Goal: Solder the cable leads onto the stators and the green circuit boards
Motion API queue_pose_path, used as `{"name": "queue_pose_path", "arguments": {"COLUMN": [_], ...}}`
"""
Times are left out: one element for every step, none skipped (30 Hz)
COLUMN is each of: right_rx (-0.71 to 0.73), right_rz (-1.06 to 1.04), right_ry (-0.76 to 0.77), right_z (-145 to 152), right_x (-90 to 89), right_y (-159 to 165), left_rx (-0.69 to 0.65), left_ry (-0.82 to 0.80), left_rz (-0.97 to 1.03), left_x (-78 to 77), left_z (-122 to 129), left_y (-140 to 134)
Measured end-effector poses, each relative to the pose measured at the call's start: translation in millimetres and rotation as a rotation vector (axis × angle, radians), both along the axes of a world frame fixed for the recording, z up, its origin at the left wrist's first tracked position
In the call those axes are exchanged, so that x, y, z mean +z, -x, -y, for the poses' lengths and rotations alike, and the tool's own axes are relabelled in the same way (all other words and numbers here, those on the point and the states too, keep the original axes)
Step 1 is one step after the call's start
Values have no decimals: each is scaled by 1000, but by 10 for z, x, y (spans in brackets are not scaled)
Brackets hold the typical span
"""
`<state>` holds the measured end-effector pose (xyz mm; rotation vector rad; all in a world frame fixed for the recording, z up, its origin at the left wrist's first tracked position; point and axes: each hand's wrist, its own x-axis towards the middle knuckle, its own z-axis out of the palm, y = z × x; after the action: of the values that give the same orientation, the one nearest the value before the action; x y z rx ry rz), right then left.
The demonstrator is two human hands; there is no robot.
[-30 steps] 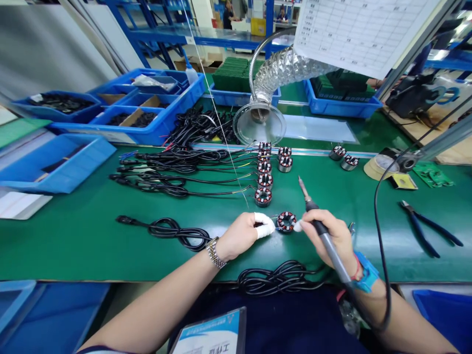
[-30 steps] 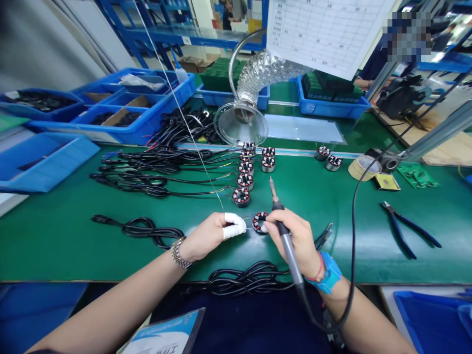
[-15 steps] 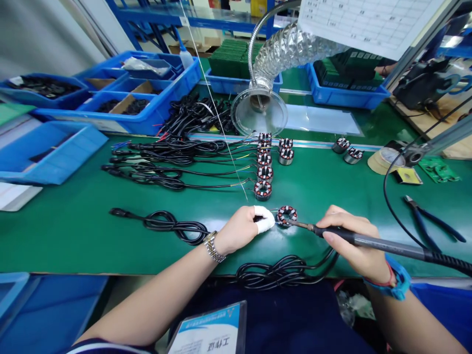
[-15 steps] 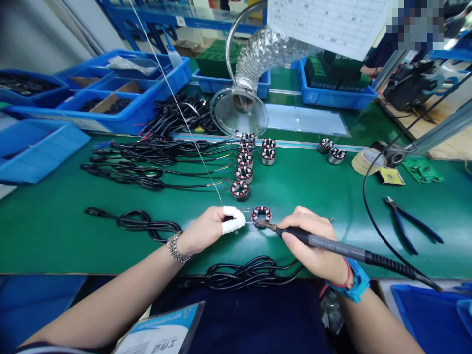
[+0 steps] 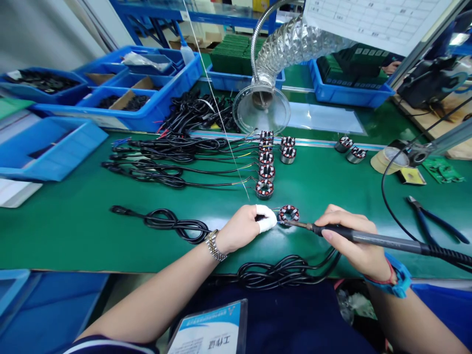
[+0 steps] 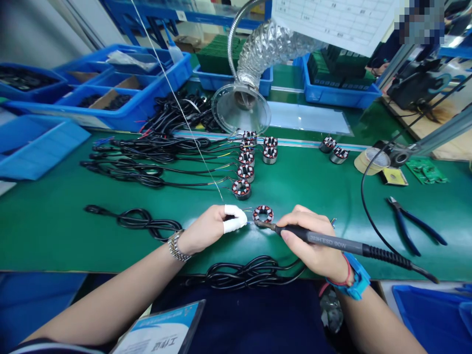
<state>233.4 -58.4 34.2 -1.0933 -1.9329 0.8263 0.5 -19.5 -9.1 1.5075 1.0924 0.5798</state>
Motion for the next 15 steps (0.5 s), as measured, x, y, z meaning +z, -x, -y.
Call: {"name": "queue_pose_path", "arguments": {"right_rx": [3, 6, 11, 15, 18, 21, 23, 24, 25, 26, 27, 29, 32, 33, 34], "right_rz": [-1, -2, -4, -5, -7, -6, -5, -2, 0, 1, 2, 2, 2, 3, 3], "right_ry": [2, 3, 6, 8, 11, 15, 20, 25, 28, 29, 28, 25, 22, 20, 18], "right_z": [-3, -6, -8, -10, -11, -12, -12, -12, -12, -13, -14, -15, -16, -16, -16], "right_x": [0, 0, -1, -1, -1, -1, -1, 0, 2, 4, 7, 12, 17, 22, 29], "right_y": [3, 6, 10, 14, 17, 21, 24, 27, 31, 34, 38, 41, 44, 45, 46], "left_rx": [-1, -3, -5, -4, -4, -4, -2, 0, 1, 3, 4, 5, 6, 6, 7], "left_ry": [-4, -8, -12, -16, -19, -20, -19, -17, -14, -12, -12, -12, -13, -13, -11], "left_rz": [-3, -6, -9, -13, -15, -17, -19, -21, -23, -24, -26, -27, -28, -27, -27], "left_x": [-3, -5, -5, -4, -2, 1, 4, 6, 7, 7, 6, 5, 4, 4, 5], "left_z": [1, 1, 2, 2, 2, 2, 3, 4, 5, 6, 7, 7, 7, 6, 5], "left_y": [-1, -2, -4, -6, -8, -11, -12, -14, -15, -15, -16, -16, -17, -17, -18]}}
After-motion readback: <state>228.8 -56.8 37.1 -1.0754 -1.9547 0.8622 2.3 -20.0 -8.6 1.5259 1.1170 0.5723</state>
